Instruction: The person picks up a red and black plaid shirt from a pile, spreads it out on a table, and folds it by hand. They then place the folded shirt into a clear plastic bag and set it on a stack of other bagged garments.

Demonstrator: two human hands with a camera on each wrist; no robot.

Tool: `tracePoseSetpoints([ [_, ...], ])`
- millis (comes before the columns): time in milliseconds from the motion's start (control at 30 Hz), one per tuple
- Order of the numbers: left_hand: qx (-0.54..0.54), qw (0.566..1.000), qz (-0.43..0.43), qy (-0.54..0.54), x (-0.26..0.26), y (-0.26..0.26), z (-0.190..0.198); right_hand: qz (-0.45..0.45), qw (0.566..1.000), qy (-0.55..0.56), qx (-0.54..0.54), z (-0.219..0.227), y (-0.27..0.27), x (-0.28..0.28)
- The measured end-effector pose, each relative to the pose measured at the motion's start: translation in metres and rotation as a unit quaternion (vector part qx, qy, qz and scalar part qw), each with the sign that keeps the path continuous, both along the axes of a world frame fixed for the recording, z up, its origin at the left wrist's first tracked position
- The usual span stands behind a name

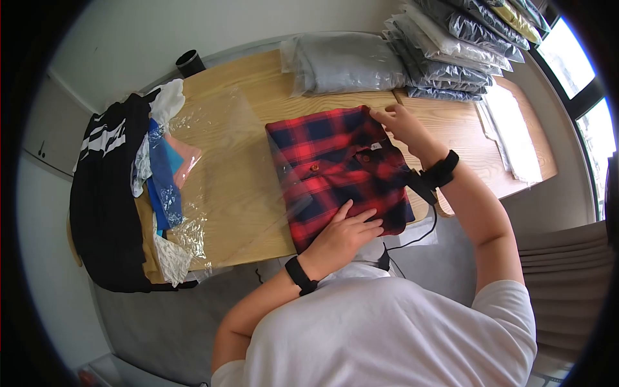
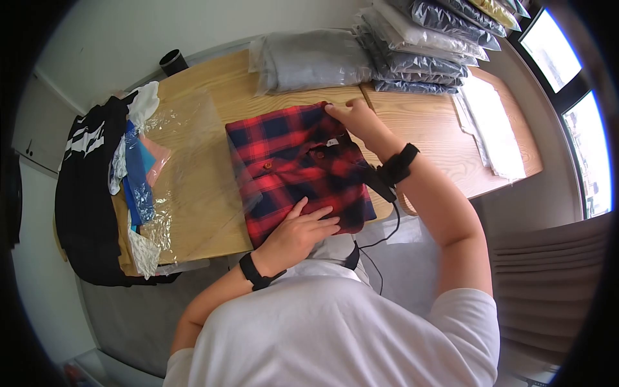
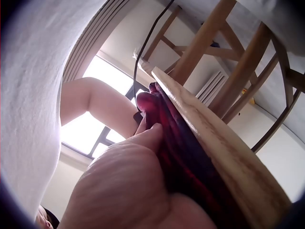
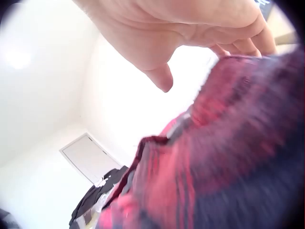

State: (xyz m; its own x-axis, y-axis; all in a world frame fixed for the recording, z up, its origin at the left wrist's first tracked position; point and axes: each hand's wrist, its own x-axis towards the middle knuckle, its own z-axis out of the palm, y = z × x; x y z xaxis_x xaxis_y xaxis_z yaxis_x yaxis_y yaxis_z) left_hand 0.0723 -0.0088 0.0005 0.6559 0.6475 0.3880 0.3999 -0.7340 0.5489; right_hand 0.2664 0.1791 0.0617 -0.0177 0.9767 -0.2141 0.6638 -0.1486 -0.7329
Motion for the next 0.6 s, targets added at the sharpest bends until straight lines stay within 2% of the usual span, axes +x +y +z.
tracePoseSetpoints([
  [33, -0.002, 1.0, -0.004, 0.0, 0.0, 0.0, 0.0, 0.003, 1.0, -0.001, -0.002, -0.001, -0.009, 0.002],
  [100, -0.007, 1.0, -0.003, -0.002, -0.001, 0.001, 0.0, 0.019, 0.982, 0.135, -0.13, -0.002, -0.032, 0.01],
  [133, -0.005, 1.0, -0.012, -0.005, -0.001, 0.002, 0.0, -0.005, 0.961, 0.206, -0.186, -0.001, -0.043, 0.014],
  [167, -0.003, 1.0, -0.02, -0.008, -0.001, 0.001, -0.001, -0.003, 0.96, 0.203, -0.191, 0.001, -0.051, 0.019],
  [233, -0.012, 0.999, -0.031, -0.013, -0.003, 0.002, 0.0, -0.023, 0.885, 0.374, -0.277, 0.0, -0.065, 0.023],
  [267, -0.014, 0.999, -0.046, -0.017, -0.004, 0.002, 0.001, -0.023, 0.884, 0.373, -0.28, -0.002, -0.072, 0.023],
  [333, -0.017, 0.998, -0.055, -0.019, -0.005, 0.003, 0.0, -0.058, 0.823, 0.459, -0.33, -0.005, -0.084, 0.025],
  [433, -0.017, 0.997, -0.078, -0.015, -0.01, 0.003, 0.003, -0.024, 0.803, 0.519, -0.292, -0.022, -0.094, 0.037],
  [500, -0.018, 0.996, -0.086, -0.007, -0.022, -0.005, 0.012, -0.032, 0.789, 0.539, -0.295, -0.032, -0.104, 0.041],
  [567, -0.053, 0.985, 0.0, -0.163, -0.042, -0.018, 0.03, -0.046, 0.794, 0.571, -0.205, -0.038, -0.118, 0.045],
  [600, -0.028, 0.988, 0.066, -0.139, -0.06, -0.025, 0.039, -0.059, 0.78, 0.586, -0.212, -0.054, -0.12, 0.061],
])
